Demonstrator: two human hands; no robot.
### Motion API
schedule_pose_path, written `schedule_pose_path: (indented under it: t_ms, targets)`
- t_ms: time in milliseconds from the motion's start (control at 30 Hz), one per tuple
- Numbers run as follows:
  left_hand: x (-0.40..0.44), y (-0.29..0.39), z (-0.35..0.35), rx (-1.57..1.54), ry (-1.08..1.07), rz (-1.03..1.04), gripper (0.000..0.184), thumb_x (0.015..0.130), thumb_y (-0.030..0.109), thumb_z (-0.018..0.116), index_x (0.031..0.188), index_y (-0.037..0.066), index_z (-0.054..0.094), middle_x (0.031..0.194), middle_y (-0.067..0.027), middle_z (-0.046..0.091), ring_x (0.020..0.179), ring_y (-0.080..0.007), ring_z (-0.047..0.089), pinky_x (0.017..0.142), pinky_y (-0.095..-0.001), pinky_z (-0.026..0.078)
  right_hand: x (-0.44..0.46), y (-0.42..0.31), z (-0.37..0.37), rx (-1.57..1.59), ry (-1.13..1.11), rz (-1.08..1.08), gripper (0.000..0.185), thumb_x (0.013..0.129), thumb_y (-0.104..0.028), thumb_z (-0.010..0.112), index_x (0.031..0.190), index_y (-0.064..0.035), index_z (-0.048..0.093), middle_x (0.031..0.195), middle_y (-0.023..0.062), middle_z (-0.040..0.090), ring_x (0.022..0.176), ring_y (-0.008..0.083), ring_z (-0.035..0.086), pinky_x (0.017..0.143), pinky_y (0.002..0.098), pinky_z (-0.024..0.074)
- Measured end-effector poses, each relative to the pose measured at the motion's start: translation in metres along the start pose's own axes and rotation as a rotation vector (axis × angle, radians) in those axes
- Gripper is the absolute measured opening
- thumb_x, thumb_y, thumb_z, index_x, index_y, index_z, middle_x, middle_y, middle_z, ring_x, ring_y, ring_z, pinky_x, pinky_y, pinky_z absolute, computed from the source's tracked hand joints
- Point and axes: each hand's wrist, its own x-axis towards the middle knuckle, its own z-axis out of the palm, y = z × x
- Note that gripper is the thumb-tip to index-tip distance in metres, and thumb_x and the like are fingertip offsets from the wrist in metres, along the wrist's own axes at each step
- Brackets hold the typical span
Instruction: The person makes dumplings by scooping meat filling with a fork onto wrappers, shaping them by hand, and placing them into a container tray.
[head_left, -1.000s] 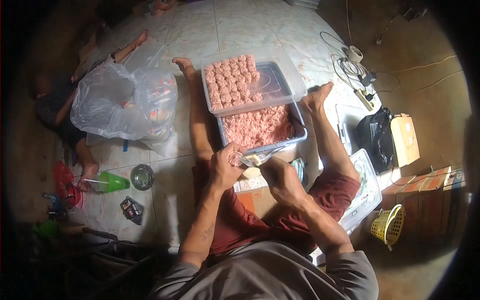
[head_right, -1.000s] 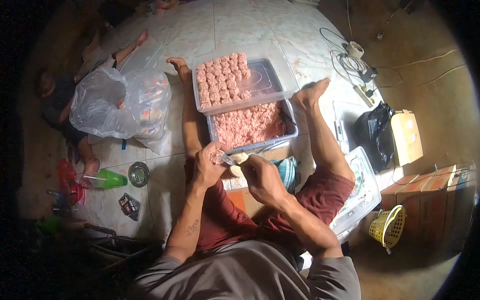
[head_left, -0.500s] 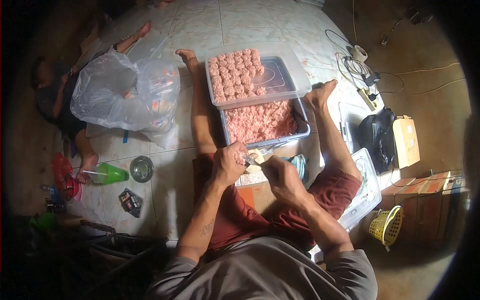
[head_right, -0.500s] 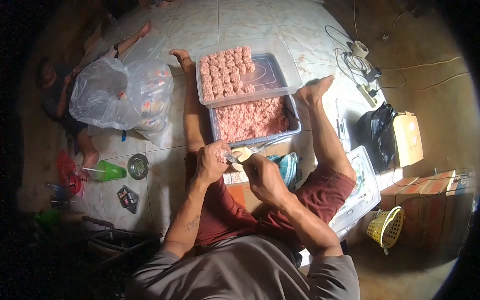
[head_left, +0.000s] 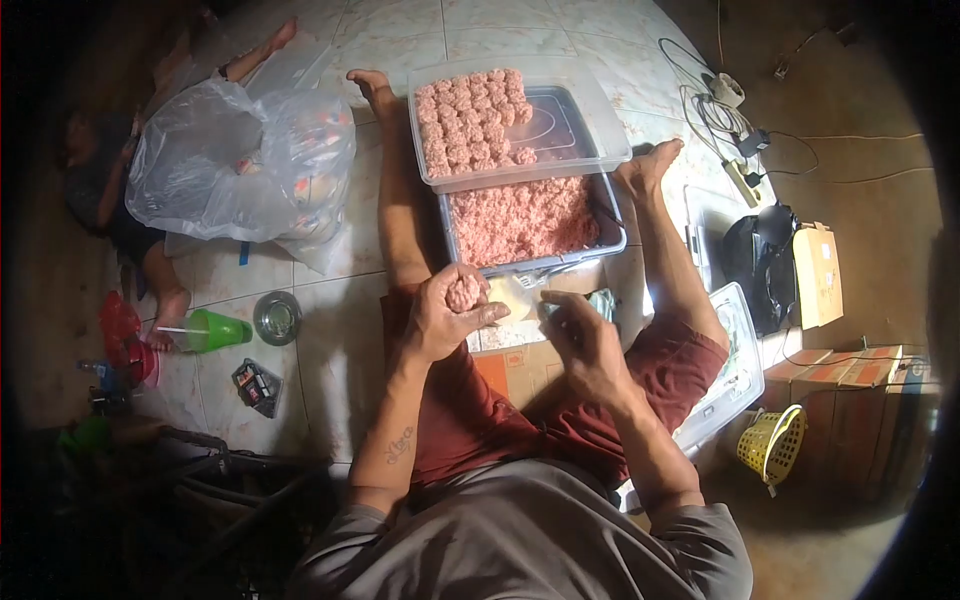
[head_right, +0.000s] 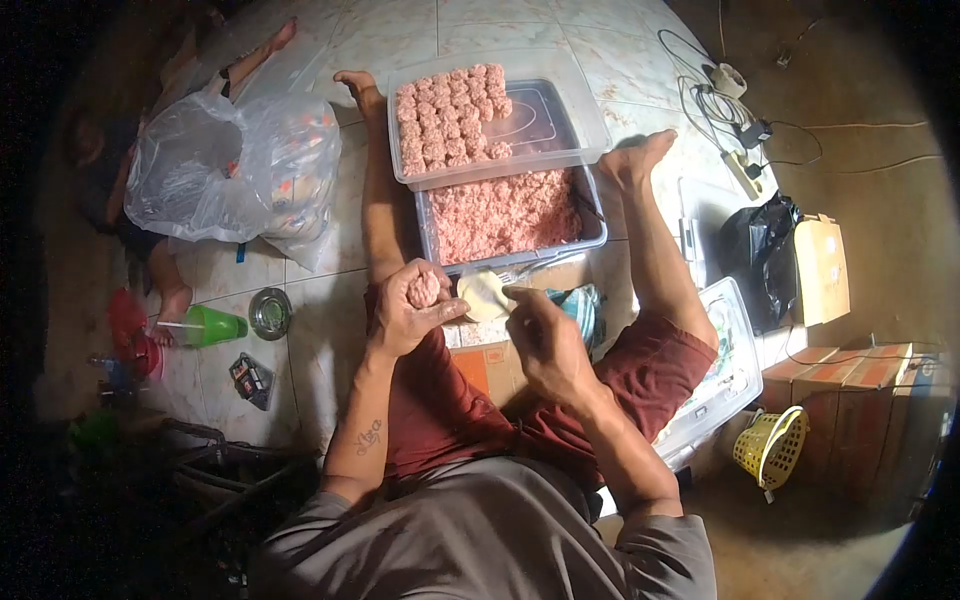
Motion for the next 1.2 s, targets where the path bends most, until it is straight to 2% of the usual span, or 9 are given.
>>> schedule_pose_path:
  t_ms: [133,367,400,500,733,800,933,1100,1200]
  targets:
    - [0.002,-0.011,0.006,0.407,0.103,0.334,0.028,0.079,0.011,0.087,0.087,0.004,0.062,0.077,-0.0053,0.066,0.069,-0.0100,0.062,0.065,-0.0273,0.051,-0.007,0.009,0.012,0.059,0.090,0.004,0.014,0.095,0.000,0.062,0.109,0.0025,0.064,0.084,0.0136,0.063,0.076,0.0194,0.061,0.071,0.0334,0.0494]
    - [0.007,-0.015,0.012,0.519,0.158,0.284,0.028,0.075,0.011,0.088,0.084,0.004,0.063,0.073,-0.0053,0.066,0.069,-0.0119,0.061,0.066,-0.0298,0.050,0.001,-0.006,0.011,0.104,-0.007,0.088,0.009,0.092,0.002,0.065,0.100,0.0027,0.067,0.086,0.0199,0.065,0.078,0.0304,0.064,0.071,0.0377,0.0495]
    - [0.009,-0.014,0.013,0.518,0.157,0.287,0.028,0.075,0.011,0.088,0.084,0.004,0.063,0.073,-0.0053,0.066,0.069,-0.0119,0.061,0.066,-0.0298,0.050,0.006,0.001,0.015,-0.097,-0.048,-0.098,0.008,0.094,0.000,0.065,0.101,0.0027,0.067,0.085,0.0155,0.066,0.078,0.0214,0.065,0.069,0.0343,0.0498]
    - [0.011,-0.009,0.008,0.497,0.147,0.252,0.035,0.074,0.020,0.090,0.090,0.005,0.063,0.083,-0.0152,0.069,0.076,-0.0283,0.069,0.069,-0.0370,0.053,0.005,0.007,0.012,0.012,0.069,-0.088,0.010,0.095,-0.001,0.066,0.103,0.0038,0.067,0.089,0.0185,0.068,0.080,0.0219,0.067,0.070,0.0352,0.0509]
    - [0.015,0.000,0.007,0.522,0.035,0.262,0.035,0.077,0.016,0.091,0.093,0.003,0.063,0.083,-0.0035,0.066,0.069,-0.0083,0.057,0.060,-0.0276,0.048,0.003,0.004,0.016,0.113,0.065,-0.034,0.009,0.098,-0.003,0.063,0.104,0.0028,0.065,0.082,0.0069,0.064,0.076,0.0094,0.057,0.066,0.0294,0.0472]
    - [0.005,-0.002,0.005,-0.199,-0.006,0.147,0.035,0.079,0.020,0.090,0.092,0.003,0.062,0.078,-0.0018,0.064,0.069,-0.0085,0.057,0.060,-0.0276,0.048,-0.002,0.001,0.007,0.239,0.183,0.069,0.008,0.098,-0.003,0.062,0.104,0.0027,0.063,0.082,0.0058,0.062,0.074,0.0093,0.054,0.065,0.0283,0.0456]
    - [0.017,-0.002,0.013,0.421,0.003,0.087,0.034,0.077,0.015,0.089,0.096,0.005,0.064,0.087,-0.0038,0.070,0.077,-0.0111,0.066,0.067,-0.0315,0.054,0.002,-0.001,0.020,0.007,-0.008,-0.051,0.009,0.092,0.002,0.064,0.102,0.0028,0.065,0.084,0.0142,0.065,0.073,0.0164,0.060,0.067,0.0330,0.0490]
    - [0.022,-0.020,-0.013,0.273,0.060,0.151,0.037,0.078,0.018,0.091,0.095,0.004,0.061,0.075,0.0012,0.058,0.069,-0.0055,0.053,0.065,-0.0252,0.047,0.043,0.012,-0.031,-0.462,0.241,-0.219,0.009,0.092,-0.003,0.064,0.100,0.0008,0.065,0.089,0.0181,0.066,0.076,0.0304,0.066,0.068,0.0398,0.0501]
    - [0.024,-0.009,0.003,0.249,0.004,0.043,0.038,0.080,0.021,0.090,0.096,0.004,0.060,0.078,0.0019,0.058,0.072,-0.0042,0.052,0.068,-0.0249,0.047,0.075,0.026,-0.043,-0.718,0.138,-0.237,0.023,0.093,-0.013,0.065,0.113,-0.0024,0.072,0.116,0.0209,0.070,0.113,0.0386,0.064,0.097,0.0445,0.0503]
